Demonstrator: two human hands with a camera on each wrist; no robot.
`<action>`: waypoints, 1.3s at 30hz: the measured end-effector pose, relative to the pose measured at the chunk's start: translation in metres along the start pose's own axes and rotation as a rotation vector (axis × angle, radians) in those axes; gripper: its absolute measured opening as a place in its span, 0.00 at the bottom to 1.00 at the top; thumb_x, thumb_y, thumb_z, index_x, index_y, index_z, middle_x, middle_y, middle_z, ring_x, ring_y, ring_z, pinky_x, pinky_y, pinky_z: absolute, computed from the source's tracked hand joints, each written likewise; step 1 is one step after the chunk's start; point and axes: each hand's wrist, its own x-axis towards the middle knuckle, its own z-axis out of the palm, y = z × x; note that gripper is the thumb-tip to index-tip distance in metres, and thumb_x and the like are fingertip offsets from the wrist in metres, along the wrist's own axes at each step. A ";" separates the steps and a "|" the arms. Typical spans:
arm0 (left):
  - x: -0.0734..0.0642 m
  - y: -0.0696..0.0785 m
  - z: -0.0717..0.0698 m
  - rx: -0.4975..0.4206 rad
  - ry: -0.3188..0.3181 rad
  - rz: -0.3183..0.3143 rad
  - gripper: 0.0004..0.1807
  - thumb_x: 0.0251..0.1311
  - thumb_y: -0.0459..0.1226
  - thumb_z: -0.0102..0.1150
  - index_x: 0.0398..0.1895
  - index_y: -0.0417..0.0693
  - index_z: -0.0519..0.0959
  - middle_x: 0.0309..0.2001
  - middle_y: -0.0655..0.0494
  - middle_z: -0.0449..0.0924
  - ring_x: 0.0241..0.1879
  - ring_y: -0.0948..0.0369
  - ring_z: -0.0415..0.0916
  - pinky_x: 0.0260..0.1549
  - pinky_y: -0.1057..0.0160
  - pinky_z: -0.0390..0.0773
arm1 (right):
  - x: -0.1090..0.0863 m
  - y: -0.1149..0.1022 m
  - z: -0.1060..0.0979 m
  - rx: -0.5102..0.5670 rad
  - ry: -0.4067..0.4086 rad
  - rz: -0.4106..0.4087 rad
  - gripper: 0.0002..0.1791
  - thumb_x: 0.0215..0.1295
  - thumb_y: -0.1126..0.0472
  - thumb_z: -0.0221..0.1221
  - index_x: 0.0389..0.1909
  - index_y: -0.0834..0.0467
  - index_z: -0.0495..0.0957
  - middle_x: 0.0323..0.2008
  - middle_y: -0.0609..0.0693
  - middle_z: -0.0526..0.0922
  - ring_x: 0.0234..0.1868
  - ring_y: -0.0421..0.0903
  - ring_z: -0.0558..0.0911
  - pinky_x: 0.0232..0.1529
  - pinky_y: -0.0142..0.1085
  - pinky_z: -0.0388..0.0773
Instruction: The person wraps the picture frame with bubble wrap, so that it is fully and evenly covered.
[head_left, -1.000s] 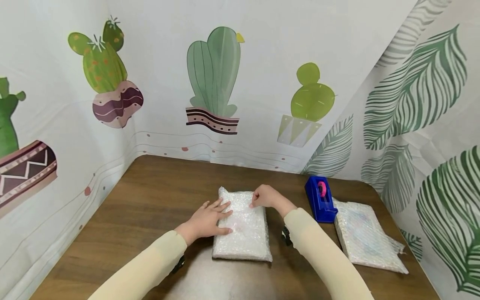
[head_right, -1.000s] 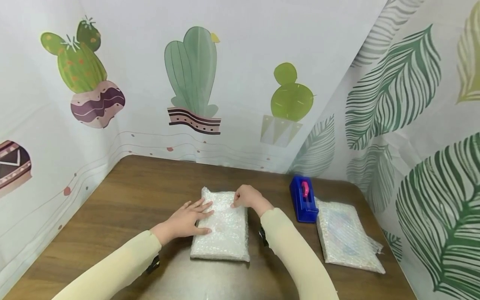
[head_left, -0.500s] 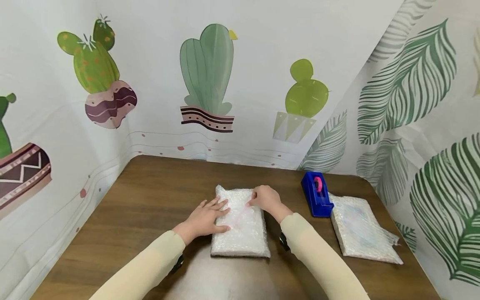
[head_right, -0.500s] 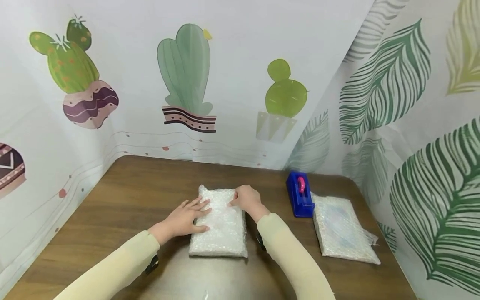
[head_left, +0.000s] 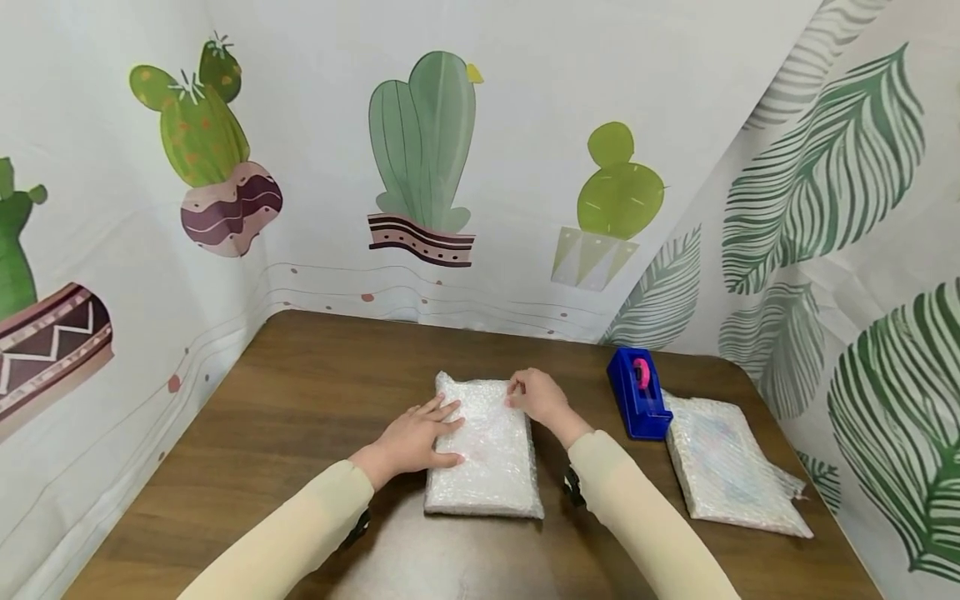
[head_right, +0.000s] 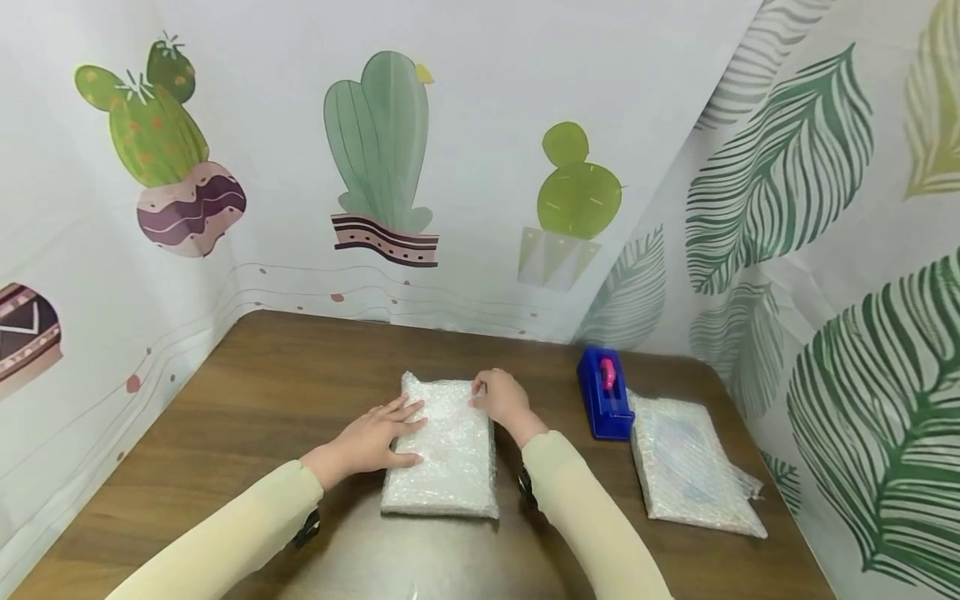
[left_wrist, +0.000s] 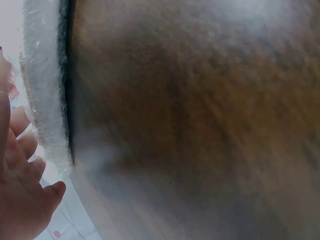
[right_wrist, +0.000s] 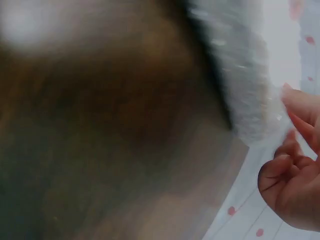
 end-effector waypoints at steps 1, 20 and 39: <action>0.000 0.000 0.000 -0.005 0.003 0.006 0.36 0.66 0.56 0.63 0.71 0.47 0.74 0.79 0.47 0.62 0.81 0.42 0.53 0.73 0.33 0.64 | 0.000 0.001 0.003 0.020 0.022 -0.004 0.06 0.61 0.66 0.70 0.36 0.60 0.83 0.26 0.49 0.74 0.29 0.43 0.69 0.31 0.31 0.66; -0.002 -0.003 0.002 -0.064 0.013 0.016 0.36 0.65 0.54 0.64 0.71 0.44 0.74 0.79 0.45 0.62 0.81 0.41 0.52 0.74 0.41 0.65 | 0.014 -0.034 0.007 -0.128 0.051 -0.247 0.14 0.70 0.68 0.61 0.55 0.60 0.84 0.56 0.59 0.83 0.57 0.58 0.80 0.60 0.54 0.78; -0.003 0.000 0.008 0.094 0.082 0.014 0.36 0.66 0.58 0.61 0.71 0.50 0.74 0.78 0.46 0.64 0.79 0.44 0.59 0.70 0.41 0.71 | 0.034 -0.073 0.043 -0.311 -0.178 -0.307 0.19 0.72 0.70 0.58 0.62 0.61 0.81 0.61 0.56 0.84 0.63 0.55 0.79 0.65 0.47 0.79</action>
